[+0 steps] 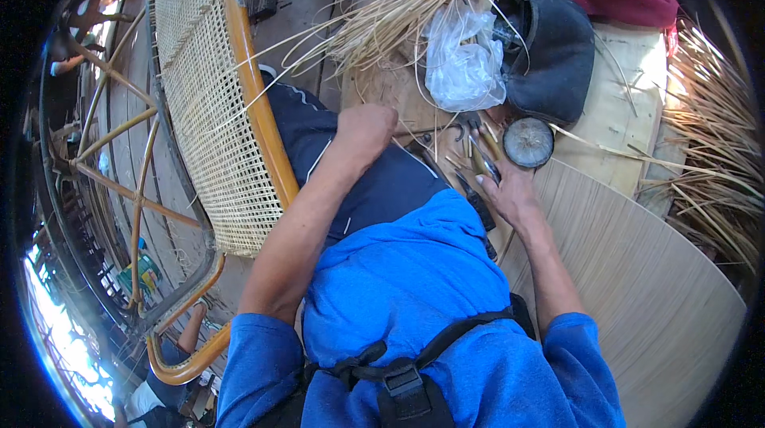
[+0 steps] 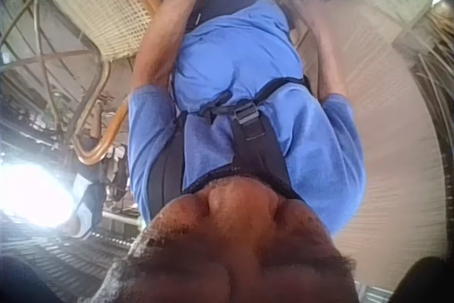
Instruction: Weaving a chair seat with natural cane fibers in a workshop setting.
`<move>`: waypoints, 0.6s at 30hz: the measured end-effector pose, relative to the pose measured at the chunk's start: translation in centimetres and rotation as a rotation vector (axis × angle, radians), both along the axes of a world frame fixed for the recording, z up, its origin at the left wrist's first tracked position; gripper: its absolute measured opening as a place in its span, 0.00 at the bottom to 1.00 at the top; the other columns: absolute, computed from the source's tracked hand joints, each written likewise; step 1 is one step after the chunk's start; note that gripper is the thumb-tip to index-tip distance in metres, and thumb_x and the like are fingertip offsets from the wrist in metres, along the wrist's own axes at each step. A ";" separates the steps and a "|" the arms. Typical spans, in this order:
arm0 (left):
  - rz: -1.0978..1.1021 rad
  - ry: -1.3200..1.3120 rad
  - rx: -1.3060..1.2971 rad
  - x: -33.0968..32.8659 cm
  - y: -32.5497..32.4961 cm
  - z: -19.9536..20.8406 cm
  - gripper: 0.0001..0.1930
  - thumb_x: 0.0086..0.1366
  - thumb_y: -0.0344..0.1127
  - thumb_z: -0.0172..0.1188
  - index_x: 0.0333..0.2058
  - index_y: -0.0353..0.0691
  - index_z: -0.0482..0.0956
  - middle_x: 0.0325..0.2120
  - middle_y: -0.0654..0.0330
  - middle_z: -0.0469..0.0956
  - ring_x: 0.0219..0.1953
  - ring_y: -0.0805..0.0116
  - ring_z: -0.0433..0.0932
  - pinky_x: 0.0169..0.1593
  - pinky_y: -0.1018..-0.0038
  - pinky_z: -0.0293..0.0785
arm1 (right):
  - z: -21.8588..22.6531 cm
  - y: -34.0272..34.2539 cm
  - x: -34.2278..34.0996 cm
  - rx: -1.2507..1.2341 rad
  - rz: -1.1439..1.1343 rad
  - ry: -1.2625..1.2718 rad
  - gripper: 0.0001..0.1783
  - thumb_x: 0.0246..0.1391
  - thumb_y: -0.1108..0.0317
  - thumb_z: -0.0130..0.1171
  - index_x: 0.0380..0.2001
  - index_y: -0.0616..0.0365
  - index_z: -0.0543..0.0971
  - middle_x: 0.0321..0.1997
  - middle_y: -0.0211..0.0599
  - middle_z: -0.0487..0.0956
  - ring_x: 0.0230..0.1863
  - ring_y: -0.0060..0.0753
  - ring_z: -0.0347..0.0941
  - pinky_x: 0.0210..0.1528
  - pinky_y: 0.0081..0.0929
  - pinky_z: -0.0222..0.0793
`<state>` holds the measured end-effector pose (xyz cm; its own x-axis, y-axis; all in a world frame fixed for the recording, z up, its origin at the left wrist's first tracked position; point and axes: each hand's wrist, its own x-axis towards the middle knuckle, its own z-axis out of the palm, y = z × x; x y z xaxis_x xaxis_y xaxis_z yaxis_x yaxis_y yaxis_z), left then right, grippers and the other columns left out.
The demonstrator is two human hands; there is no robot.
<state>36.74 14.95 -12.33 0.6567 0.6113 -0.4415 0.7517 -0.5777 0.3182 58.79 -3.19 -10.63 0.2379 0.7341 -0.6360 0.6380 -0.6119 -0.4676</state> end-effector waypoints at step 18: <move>0.600 -0.345 -0.741 -5.1 0.3 5.8 0.08 0.64 0.35 0.54 0.35 0.38 0.79 0.22 0.61 0.78 0.22 0.67 0.78 0.25 0.76 0.72 | 0.3 0.5 0.5 -0.165 -0.024 0.020 0.23 0.52 0.54 0.61 0.39 0.66 0.77 0.33 0.56 0.79 0.37 0.53 0.76 0.43 0.43 0.69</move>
<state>31.63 15.29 -6.55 0.4948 0.5316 -0.6874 0.6522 0.2957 0.6980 59.31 -2.67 -10.32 0.2403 0.6136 -0.7522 0.6136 -0.6964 -0.3721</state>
